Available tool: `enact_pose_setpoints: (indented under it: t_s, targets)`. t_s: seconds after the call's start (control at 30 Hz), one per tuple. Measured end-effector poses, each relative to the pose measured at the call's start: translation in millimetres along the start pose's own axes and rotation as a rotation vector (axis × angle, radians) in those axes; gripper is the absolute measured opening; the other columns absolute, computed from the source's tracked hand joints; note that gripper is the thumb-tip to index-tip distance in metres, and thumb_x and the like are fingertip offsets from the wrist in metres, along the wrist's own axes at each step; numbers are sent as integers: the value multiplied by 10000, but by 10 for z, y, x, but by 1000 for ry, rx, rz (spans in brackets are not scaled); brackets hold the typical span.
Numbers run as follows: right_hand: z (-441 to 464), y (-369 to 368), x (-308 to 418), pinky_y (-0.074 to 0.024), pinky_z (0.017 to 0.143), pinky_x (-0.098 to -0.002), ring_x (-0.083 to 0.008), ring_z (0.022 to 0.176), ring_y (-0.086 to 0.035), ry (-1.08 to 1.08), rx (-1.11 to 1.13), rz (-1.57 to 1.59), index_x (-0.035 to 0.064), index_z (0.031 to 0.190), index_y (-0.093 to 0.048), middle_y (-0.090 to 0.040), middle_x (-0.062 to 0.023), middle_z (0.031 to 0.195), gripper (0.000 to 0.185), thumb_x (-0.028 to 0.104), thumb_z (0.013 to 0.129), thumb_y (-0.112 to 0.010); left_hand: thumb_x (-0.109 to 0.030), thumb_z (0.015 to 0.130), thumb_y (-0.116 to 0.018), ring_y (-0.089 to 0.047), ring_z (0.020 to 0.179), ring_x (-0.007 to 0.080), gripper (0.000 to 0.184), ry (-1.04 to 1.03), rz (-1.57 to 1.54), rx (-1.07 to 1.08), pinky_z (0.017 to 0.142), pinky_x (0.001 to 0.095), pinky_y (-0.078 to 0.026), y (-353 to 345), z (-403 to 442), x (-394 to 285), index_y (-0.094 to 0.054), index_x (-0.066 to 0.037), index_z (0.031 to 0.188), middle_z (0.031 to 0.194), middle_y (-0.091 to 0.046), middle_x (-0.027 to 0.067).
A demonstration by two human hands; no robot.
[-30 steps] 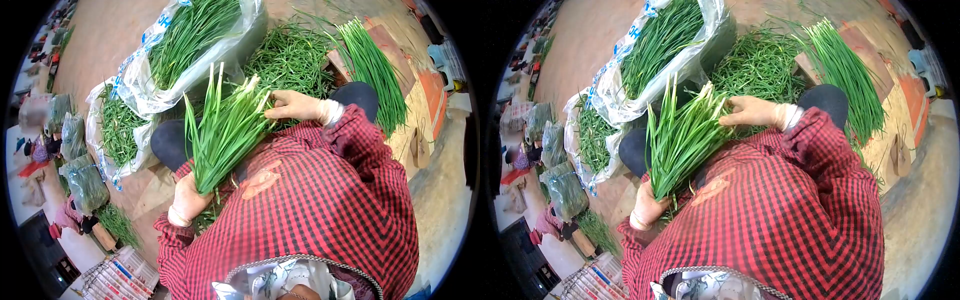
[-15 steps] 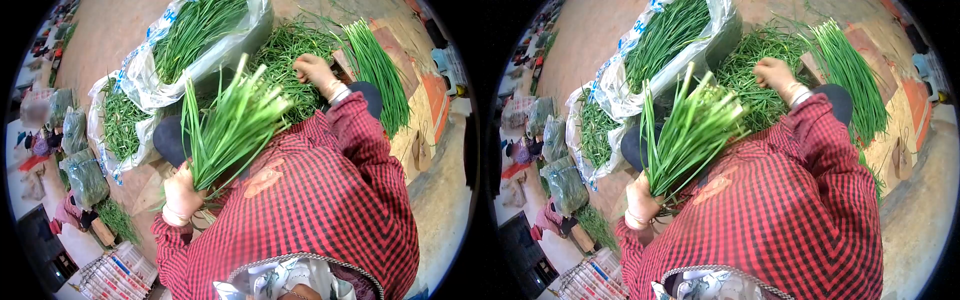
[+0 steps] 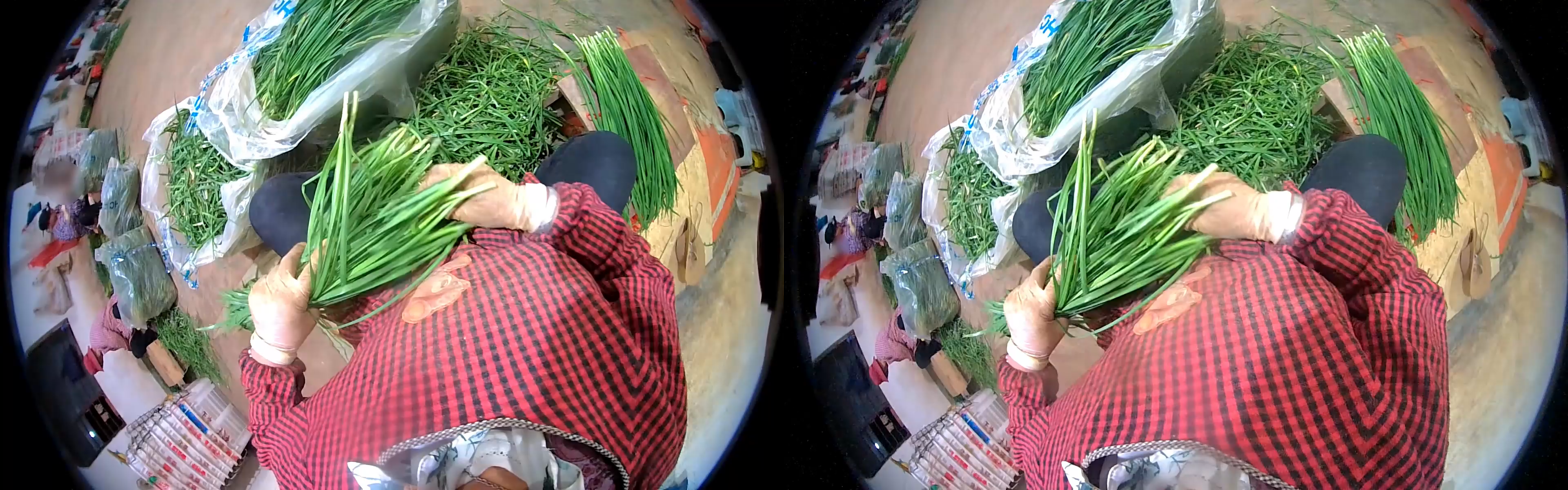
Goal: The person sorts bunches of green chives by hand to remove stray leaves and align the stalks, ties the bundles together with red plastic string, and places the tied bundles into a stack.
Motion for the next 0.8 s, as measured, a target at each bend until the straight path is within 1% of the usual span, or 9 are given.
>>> enact_pose_setpoints:
  t_s: [0.1,0.23,0.33,0.37,0.47,0.53,0.6,0.67,0.8]
  targets:
    - [-63,145,128,-527,780,-351,-291,881,-639,35,-8,39,76,1042,-628,-636,-107,981,225,162,834,-638,-81,535,-767,-646,960,303,798,0,91,-27,711,402,-514,-19,-23,34,-554,-216,1291,1234,-605,99]
    - [-187,436,99,-531,691,-376,-290,867,-646,-78,40,-337,101,979,-611,-620,-85,916,162,169,832,-626,-58,554,-738,-643,966,310,851,3,105,-67,712,396,-505,-87,-70,98,-525,-263,1352,1248,-601,92]
    - [-279,648,-359,-545,675,-388,-308,764,-668,-282,19,-665,106,995,-653,-676,-100,865,169,123,837,-594,-47,601,-738,-631,850,253,811,-44,152,-84,667,365,-513,-87,-78,76,-531,-299,1343,1249,-598,77]
    - [-266,804,-576,-543,703,-390,-309,830,-664,-557,108,-796,113,1041,-652,-673,-110,919,197,155,855,-603,-44,610,-733,-633,849,252,804,-36,136,-109,667,363,-513,-82,-87,81,-531,-305,1343,1248,-600,82]
    - [-300,989,-637,-540,738,-356,-272,879,-657,-543,90,-870,114,1104,-642,-660,-105,1008,256,231,877,-626,-29,621,-711,-640,879,268,768,-20,127,-141,687,370,-511,-69,-102,75,-549,-285,1326,1236,-612,98]
    - [-20,887,-86,-533,755,-314,-211,896,-645,-258,-80,-503,110,1174,-622,-639,-87,1083,357,303,877,-661,-16,623,-694,-646,911,284,738,-17,133,-140,707,381,-508,-70,-102,72,-566,-259,1309,1224,-622,110]
    - [205,673,302,-531,767,-281,-169,881,-629,-110,38,-209,97,1239,-596,-633,-68,1119,463,340,859,-698,-74,659,-717,-633,832,243,744,-28,159,-148,664,355,-512,-99,-74,84,-535,-317,1338,1255,-601,98]
    - [304,334,353,-536,777,-315,-227,895,-647,114,14,-309,96,1288,-561,-604,-97,1192,526,364,856,-693,-79,675,-706,-633,817,241,723,-38,164,-156,654,352,-511,-112,-48,81,-536,-317,1335,1249,-604,98]
    - [369,8,391,-531,741,-389,-268,874,-651,61,195,-290,191,1069,-670,-629,-25,1001,226,318,910,-570,-83,718,-673,-637,769,243,661,-74,180,-211,616,346,-512,-84,-56,85,-544,-319,1322,1226,-618,100]
Point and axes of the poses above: each hand's wrist, its own z-axis towards the middle knuckle, its own y-axis out of the back of the hand, x = y × z, the point moved 3 cm from there along z, towards the middle knuckle
